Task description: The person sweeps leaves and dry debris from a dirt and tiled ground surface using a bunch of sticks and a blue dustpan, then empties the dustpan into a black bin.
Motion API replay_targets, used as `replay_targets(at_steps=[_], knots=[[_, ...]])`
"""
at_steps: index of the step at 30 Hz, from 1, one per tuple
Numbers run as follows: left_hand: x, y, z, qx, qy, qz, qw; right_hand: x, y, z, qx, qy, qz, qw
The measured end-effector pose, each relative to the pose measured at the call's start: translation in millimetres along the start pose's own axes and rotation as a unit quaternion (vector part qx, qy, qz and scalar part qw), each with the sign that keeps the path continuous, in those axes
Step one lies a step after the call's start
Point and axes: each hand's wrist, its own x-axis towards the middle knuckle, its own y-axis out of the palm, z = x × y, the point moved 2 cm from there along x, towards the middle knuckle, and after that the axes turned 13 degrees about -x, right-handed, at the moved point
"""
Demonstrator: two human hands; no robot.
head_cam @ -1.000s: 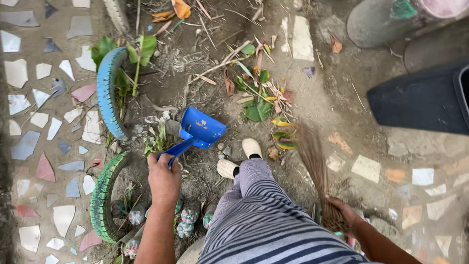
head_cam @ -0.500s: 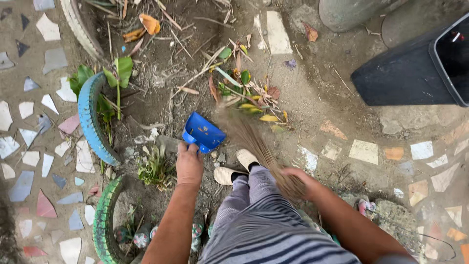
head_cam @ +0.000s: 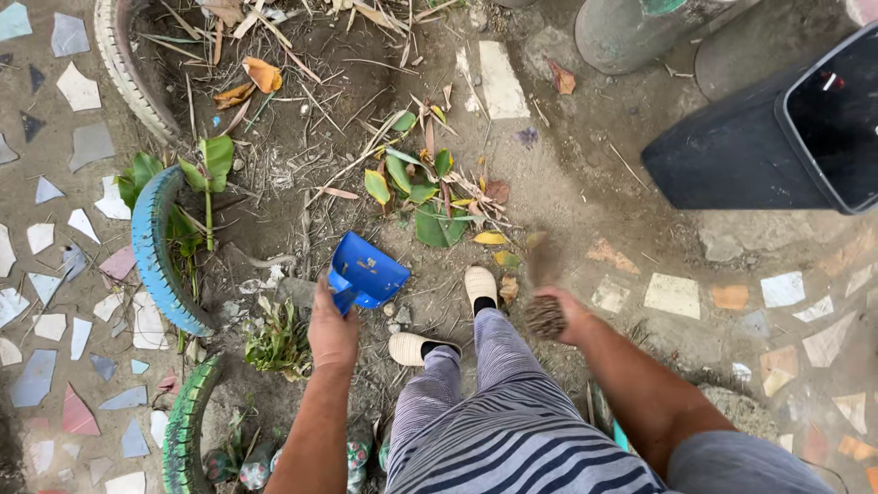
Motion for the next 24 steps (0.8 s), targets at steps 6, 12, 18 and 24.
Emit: replay_targets(at_steps=[6,12,18,24], knots=[[9.4,-8.5,-11.5,-0.067,-0.038,-0.09,0.993,-16.7,72.1,30.0,-0.12,0.027,0.113,0.986],[1.7,10.9,-32.5,-0.027,-0.026,-0.106,0.994,-131.9,-3.4,112.1,-0.298,-0.021,0.013,0.954],[22.0,44.1,-28.0,0.0,-0.013,-0.098,0.995,-106.3,-58.2,180.6,-0.23,-0.042,-0.1,0.967],[46.8,64.6,-49.0,-0.013,-0.048,-0.08,0.996,-33.9,2.0,122.4,-0.319,-0.013,-0.028,0.947]])
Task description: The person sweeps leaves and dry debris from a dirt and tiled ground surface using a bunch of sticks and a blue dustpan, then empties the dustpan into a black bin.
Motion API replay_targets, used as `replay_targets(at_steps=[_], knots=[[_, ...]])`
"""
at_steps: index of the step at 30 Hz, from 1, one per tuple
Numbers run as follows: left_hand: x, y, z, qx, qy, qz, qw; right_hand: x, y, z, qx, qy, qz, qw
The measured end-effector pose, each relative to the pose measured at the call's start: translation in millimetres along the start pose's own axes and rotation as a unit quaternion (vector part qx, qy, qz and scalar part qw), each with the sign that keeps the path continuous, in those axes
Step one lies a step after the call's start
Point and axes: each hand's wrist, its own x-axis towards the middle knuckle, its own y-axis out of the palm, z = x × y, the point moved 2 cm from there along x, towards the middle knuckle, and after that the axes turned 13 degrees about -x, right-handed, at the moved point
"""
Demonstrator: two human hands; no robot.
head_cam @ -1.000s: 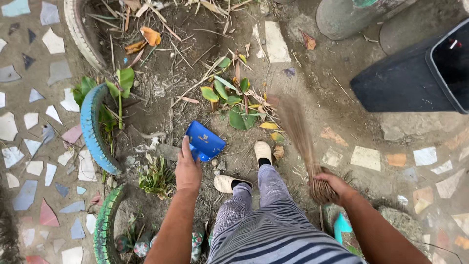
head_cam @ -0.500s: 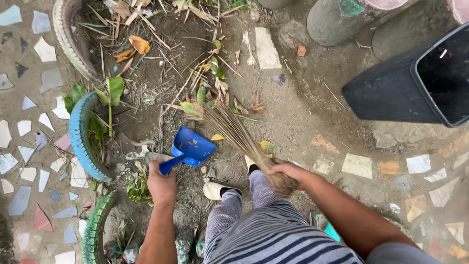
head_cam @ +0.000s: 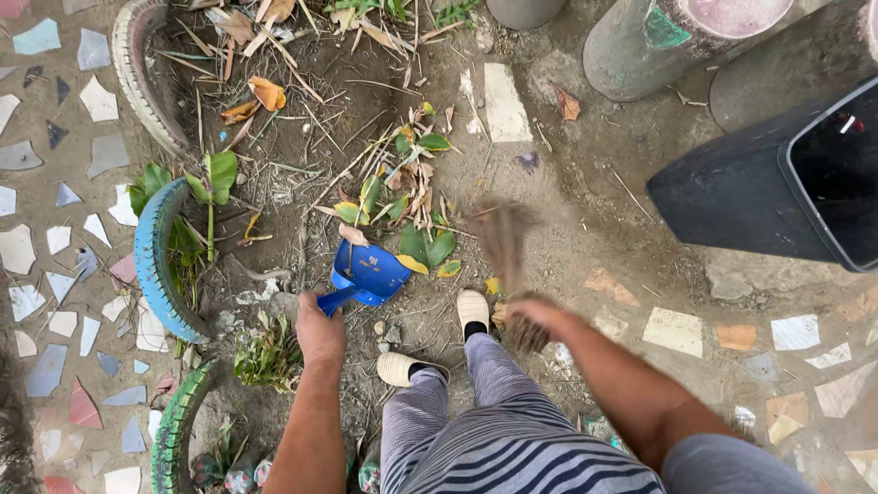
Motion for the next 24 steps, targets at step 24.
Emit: replay_targets(at_steps=[24], knots=[[42.0,-11.3,67.5,-0.078,0.041,0.098,0.991,-32.2,119.7,-47.2,-0.018,-0.016,0.018,1.0]])
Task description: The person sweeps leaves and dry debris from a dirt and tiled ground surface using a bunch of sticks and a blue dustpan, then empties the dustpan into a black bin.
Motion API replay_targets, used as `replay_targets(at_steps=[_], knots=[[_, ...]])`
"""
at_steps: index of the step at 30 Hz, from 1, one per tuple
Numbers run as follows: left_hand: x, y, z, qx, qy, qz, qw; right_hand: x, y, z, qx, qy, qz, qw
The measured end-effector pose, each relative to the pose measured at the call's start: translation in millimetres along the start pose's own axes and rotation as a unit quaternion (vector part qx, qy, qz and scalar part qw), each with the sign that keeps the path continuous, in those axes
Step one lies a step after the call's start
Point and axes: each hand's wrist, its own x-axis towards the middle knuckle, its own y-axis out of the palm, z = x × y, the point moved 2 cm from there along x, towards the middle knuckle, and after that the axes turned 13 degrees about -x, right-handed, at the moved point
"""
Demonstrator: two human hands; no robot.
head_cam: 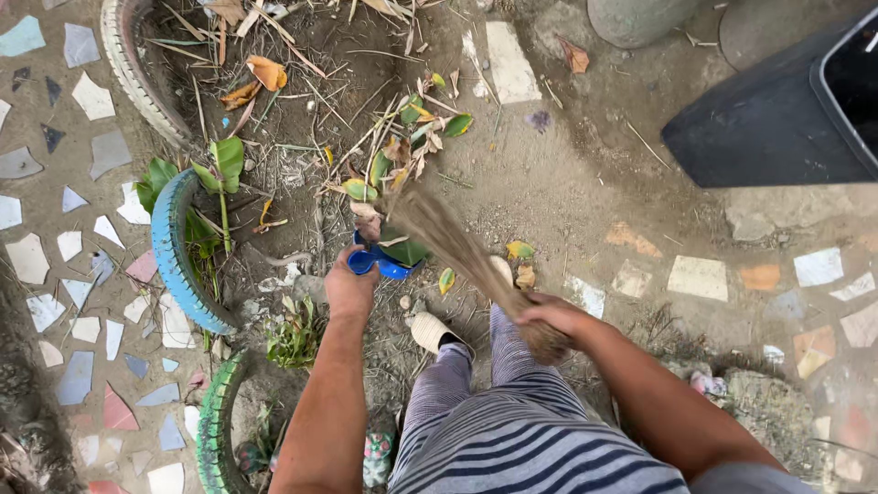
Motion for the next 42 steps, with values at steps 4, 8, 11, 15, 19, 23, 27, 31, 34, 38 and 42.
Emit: replay_targets(at_steps=[4,8,11,15,19,23,27,31,34,38,42], knots=[[2.5,-10.5,4.6,-0.059,-0.033,0.018,0.998,-33.8,-9.1,-113.2,0.138,0.011,-0.07,0.988],[-2.9,-15.6,1.8,-0.029,-0.002,0.025,0.999,-5.7,14.2,-180.8,0.339,0.11,-0.101,0.929],[-4.8,-15.3,2.3,-0.045,-0.023,0.033,0.998,32.6,43.7,-155.9,0.438,0.061,-0.05,0.896],[0.4,-12.6,4.6,-0.049,0.037,0.035,0.998,44.2,124.7,-77.9,0.326,0.101,-0.031,0.94],[-5.1,-15.9,1.3,-0.023,0.008,0.043,0.999,-11.6,112.9,-74.5,0.316,0.074,0.05,0.945],[1.4,-11.7,-10.3,0.013,0.018,0.043,0.999,-60.3,72.6,-107.5,0.219,0.017,-0.043,0.975],[1.7,-7.6,-9.3,-0.019,-0.002,0.037,0.999,-26.3,72.9,-97.3,0.341,0.044,-0.065,0.937],[6.2,-2.2,1.7,-0.008,0.015,0.028,0.999,15.5,101.2,-43.0,0.297,0.086,-0.041,0.95],[14.7,-2.3,8.0,-0.066,0.006,0.013,0.998,19.6,100.9,-21.8,0.237,-0.013,0.004,0.971],[9.6,-31.0,7.3,-0.073,0.056,-0.032,0.995,7.2,68.1,-26.6,0.116,-0.077,0.023,0.99],[-10.9,-41.4,11.7,-0.132,-0.004,-0.114,0.985,-13.5,-14.2,-28.3,-0.217,-0.08,-0.101,0.968]])
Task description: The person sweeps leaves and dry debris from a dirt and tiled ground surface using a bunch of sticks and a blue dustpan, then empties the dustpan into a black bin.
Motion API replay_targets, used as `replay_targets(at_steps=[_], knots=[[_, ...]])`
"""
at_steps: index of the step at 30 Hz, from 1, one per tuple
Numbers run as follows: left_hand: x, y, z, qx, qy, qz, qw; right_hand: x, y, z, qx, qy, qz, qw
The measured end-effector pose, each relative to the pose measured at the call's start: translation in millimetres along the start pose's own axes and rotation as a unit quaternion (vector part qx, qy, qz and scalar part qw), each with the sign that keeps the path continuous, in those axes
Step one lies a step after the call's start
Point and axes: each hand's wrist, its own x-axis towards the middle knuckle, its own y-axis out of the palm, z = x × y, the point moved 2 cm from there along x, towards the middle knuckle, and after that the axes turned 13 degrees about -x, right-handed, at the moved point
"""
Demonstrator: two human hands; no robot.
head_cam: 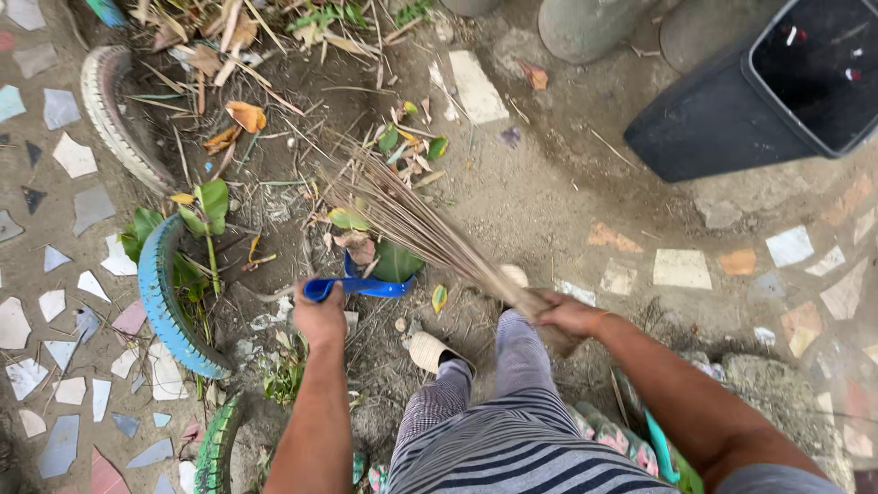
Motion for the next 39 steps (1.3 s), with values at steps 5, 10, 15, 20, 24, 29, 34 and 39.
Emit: replay_targets(at_steps=[5,10,15,20,24,29,34,39], knots=[[-26.9,27.0,16.8,-0.08,-0.004,-0.026,0.996,-7.5,-101.8,-53.1,0.103,0.114,-0.103,0.983],[-38.4,87.8,13.6,-0.079,0.016,-0.021,0.996,46.5,-204.1,-95.1,0.345,0.103,-0.081,0.93],[-28.8,110.4,4.4,-0.119,-0.044,-0.063,0.99,150.0,-229.7,-74.1,0.432,0.123,0.005,0.893],[-28.1,118.9,-3.4,0.004,-0.018,-0.097,0.995,151.5,-142.6,-34.7,0.161,0.194,0.113,0.961],[-28.9,133.8,-1.0,-0.023,-0.012,-0.121,0.992,108.7,-192.9,-46.0,0.139,0.063,0.274,0.949],[-26.3,133.9,-18.5,0.008,-0.044,-0.127,0.991,56.4,-339.6,-58.6,0.065,0.111,0.093,0.987],[-19.2,138.5,-31.3,-0.007,-0.077,-0.126,0.989,116.2,-412.8,-45.7,0.104,0.124,-0.049,0.986],[-1.1,137.7,-23.4,-0.015,-0.024,-0.144,0.989,247.6,-382.6,-19.2,0.139,0.158,-0.041,0.977]])
